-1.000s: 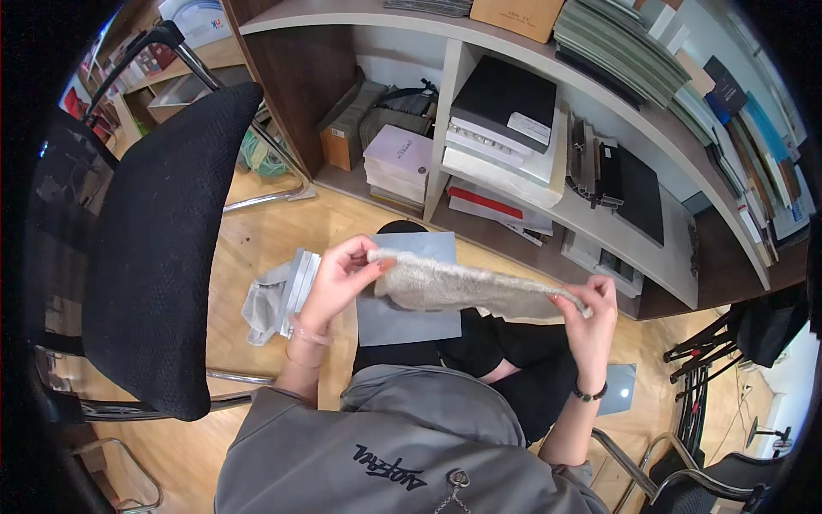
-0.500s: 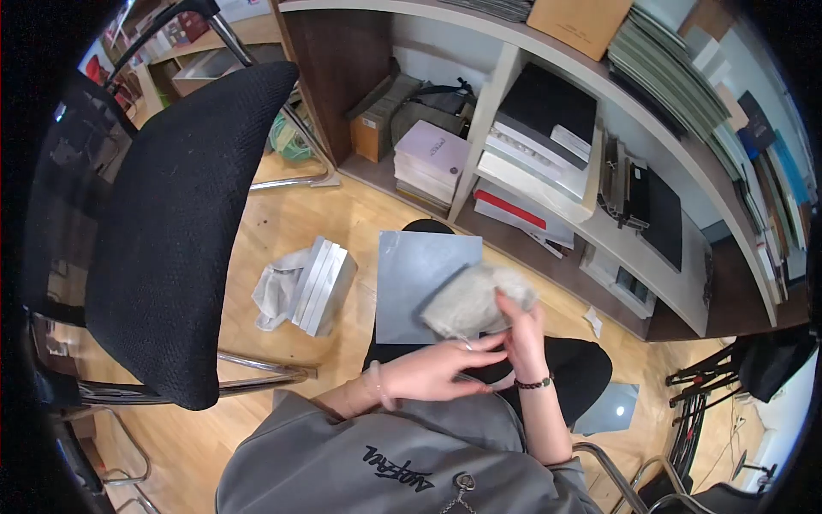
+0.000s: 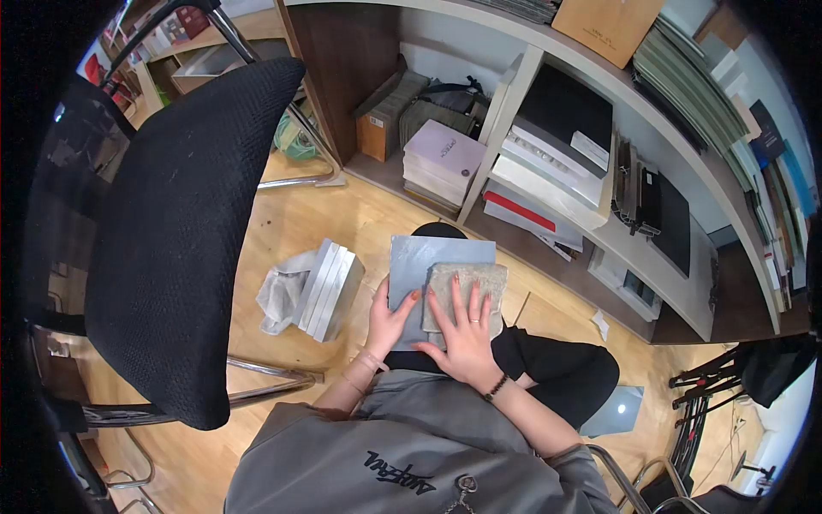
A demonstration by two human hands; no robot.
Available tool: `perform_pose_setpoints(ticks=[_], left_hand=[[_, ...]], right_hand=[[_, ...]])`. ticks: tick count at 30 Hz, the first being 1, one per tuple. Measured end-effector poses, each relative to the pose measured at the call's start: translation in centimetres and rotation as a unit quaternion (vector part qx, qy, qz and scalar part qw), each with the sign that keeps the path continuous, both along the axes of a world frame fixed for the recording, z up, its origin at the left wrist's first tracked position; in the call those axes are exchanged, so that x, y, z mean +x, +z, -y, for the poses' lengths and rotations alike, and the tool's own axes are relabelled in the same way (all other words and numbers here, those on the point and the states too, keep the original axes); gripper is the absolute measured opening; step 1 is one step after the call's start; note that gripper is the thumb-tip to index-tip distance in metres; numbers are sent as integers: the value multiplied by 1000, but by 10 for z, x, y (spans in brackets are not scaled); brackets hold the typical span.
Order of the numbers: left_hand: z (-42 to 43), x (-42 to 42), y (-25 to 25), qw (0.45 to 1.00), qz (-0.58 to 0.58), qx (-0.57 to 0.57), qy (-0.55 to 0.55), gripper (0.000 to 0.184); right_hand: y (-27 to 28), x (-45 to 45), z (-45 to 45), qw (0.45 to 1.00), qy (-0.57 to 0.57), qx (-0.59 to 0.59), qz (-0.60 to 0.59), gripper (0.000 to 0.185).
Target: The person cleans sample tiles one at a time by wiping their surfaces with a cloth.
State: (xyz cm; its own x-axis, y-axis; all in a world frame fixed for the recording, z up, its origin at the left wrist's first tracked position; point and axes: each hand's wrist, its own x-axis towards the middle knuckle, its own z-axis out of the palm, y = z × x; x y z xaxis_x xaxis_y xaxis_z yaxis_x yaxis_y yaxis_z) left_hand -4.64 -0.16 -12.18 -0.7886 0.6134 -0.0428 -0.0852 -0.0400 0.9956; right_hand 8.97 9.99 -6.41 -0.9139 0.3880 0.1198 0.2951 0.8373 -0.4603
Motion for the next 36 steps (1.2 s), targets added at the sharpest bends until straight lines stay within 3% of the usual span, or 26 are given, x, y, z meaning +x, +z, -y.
perform_pose_setpoints(ticks=[3, 7, 9, 14, 16, 17, 19, 24, 26, 31, 33, 36], left_hand=[[-7, -4, -15, 1000, -1, -6, 5, 42], [-6, -7, -17, 1000, 6, 4, 5, 40], [-9, -6, -17, 1000, -14, -7, 15, 38], [-2, -12, -26, 999, -30, -40, -13, 37], [-3, -11, -37, 999, -27, -34, -5, 38], [-3, -10, -43, 999, -27, -28, 2, 38], [-6, -10, -39, 999, -31, -17, 10, 39], [-3, -7, -21, 1000, -2, -22, -22, 41], [-4, -7, -15, 999, -17, -28, -33, 42], [3, -12, -44, 995, -63, -79, -7, 53], [5, -10, -48, 998, 19, -51, 8, 66], [7, -9, -30, 993, 116, -1, -12, 77]], right_hand=[[-21, -8, -19, 987, 29, 156, -16, 78], [-21, -38, -53, 984, -17, 173, -40, 75], [-17, -58, -78, 987, -99, 109, -60, 71], [-12, -40, -63, 983, -43, 178, 12, 74], [-17, -12, -44, 984, 115, 126, 49, 81], [-18, 1, -33, 984, 115, 123, 52, 81], [-10, 12, -20, 956, 282, 54, 57, 82], [0, -11, -69, 968, 241, 69, 31, 78], [-4, -26, -85, 983, 95, 159, -12, 76], [-23, -33, -47, 990, -12, 140, -32, 76], [-23, -17, -25, 980, 175, 94, -20, 75], [-9, -20, -29, 967, 241, 77, 10, 75]])
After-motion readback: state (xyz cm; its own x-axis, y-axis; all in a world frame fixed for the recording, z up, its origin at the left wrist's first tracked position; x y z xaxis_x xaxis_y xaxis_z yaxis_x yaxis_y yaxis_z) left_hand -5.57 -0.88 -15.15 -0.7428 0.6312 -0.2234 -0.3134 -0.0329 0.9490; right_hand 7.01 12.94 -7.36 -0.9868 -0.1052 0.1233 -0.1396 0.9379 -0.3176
